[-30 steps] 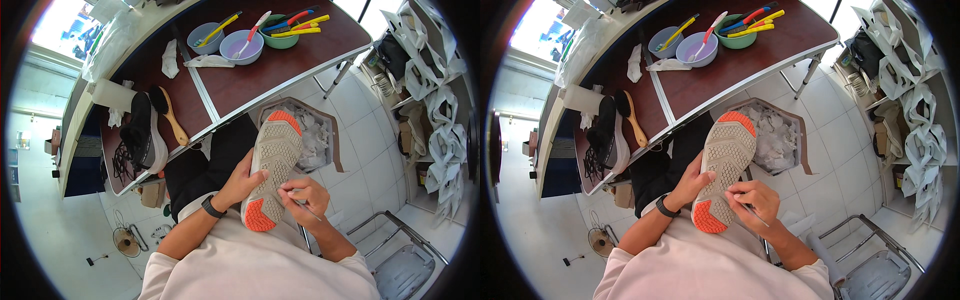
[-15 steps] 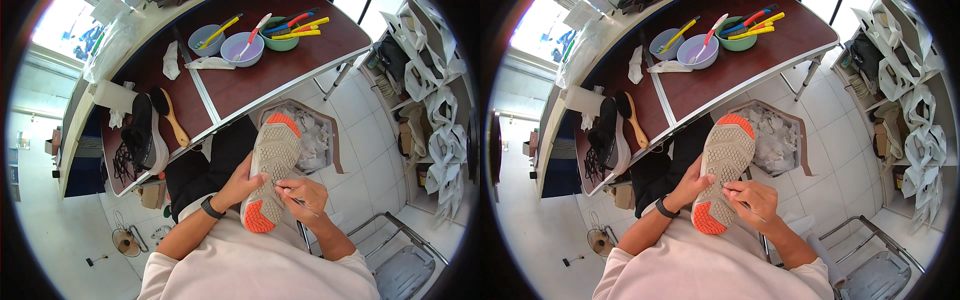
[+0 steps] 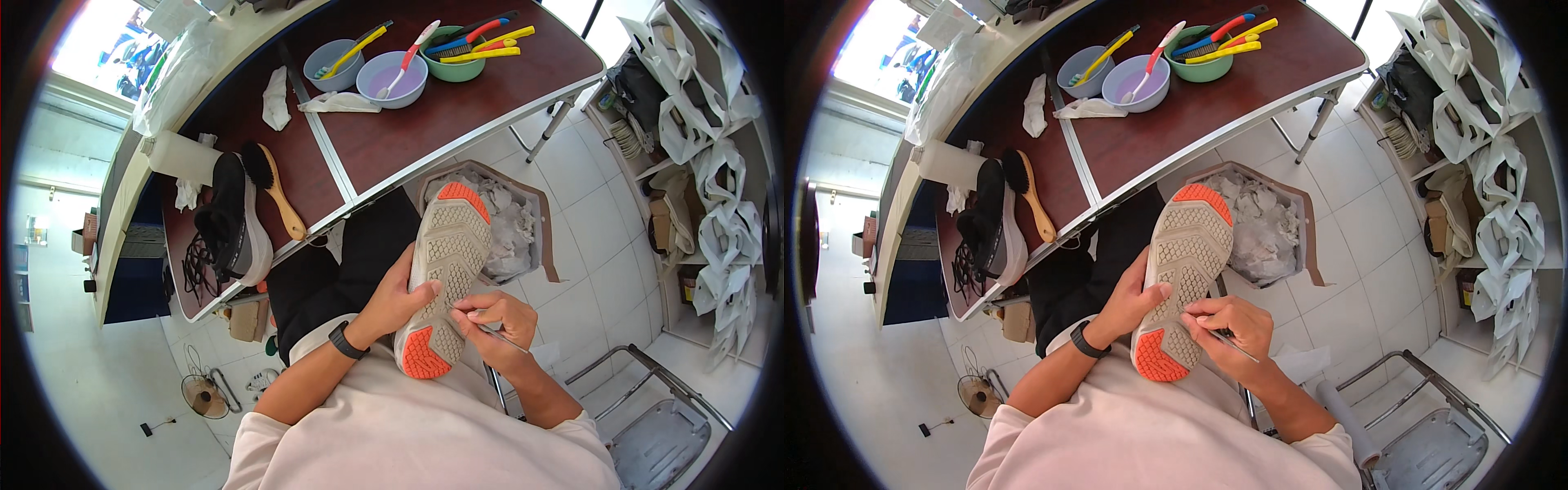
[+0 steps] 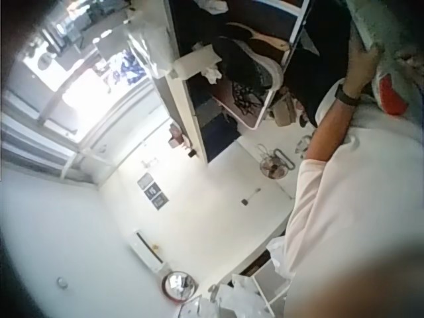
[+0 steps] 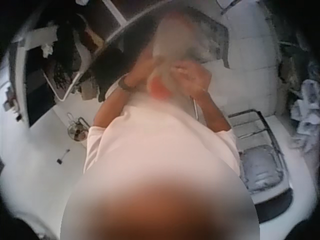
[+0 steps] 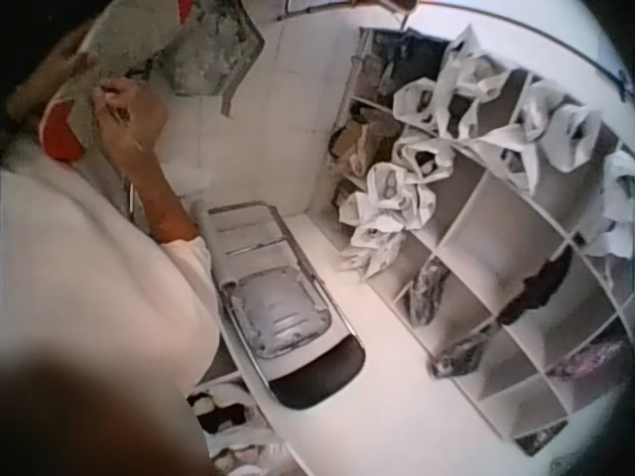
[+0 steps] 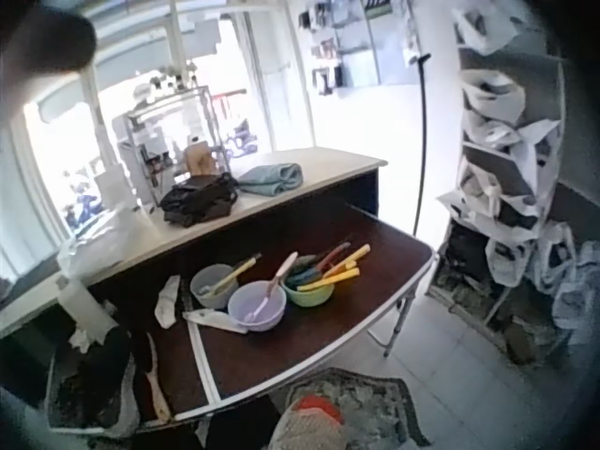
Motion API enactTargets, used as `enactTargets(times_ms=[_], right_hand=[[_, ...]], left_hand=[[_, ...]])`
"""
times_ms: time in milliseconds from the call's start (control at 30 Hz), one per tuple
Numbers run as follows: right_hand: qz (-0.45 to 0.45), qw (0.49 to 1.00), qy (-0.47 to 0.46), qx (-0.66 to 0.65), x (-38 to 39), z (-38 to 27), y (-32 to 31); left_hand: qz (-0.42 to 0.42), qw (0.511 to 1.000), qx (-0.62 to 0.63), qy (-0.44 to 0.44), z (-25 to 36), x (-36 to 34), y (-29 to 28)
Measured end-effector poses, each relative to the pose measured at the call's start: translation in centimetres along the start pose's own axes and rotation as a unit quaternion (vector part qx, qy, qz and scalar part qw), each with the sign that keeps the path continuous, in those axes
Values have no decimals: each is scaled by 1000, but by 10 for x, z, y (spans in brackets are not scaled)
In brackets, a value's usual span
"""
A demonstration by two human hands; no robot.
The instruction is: Cleaning and repairing the sole of a sneaker using a small picking tool.
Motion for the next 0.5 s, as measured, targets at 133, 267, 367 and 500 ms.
enactTargets(times_ms=[133, 267, 367, 500], right_hand=[[-6, 999, 41, 5, 1, 2, 0], [-5, 999, 38, 24, 0, -1, 1], [-1, 999, 4, 52, -3, -8, 4], [25, 998, -2, 52, 2, -5, 3]], left_hand=[[6, 1000, -3, -2, 1, 1, 0], [6, 1000, -14, 1, 3, 1, 2], [10, 1000, -11, -4, 3, 2, 1], [10, 999, -39, -2, 6, 4, 4]])
Point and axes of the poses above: each hand's wrist, its own x-axis away from the middle knuckle, its own y-axis out of the palm, z = x × y, the point moved 8 cm from there along -x, towards the middle knuckle, and after that the axes turned 6 degrees about -y, right-handed, at the moved point
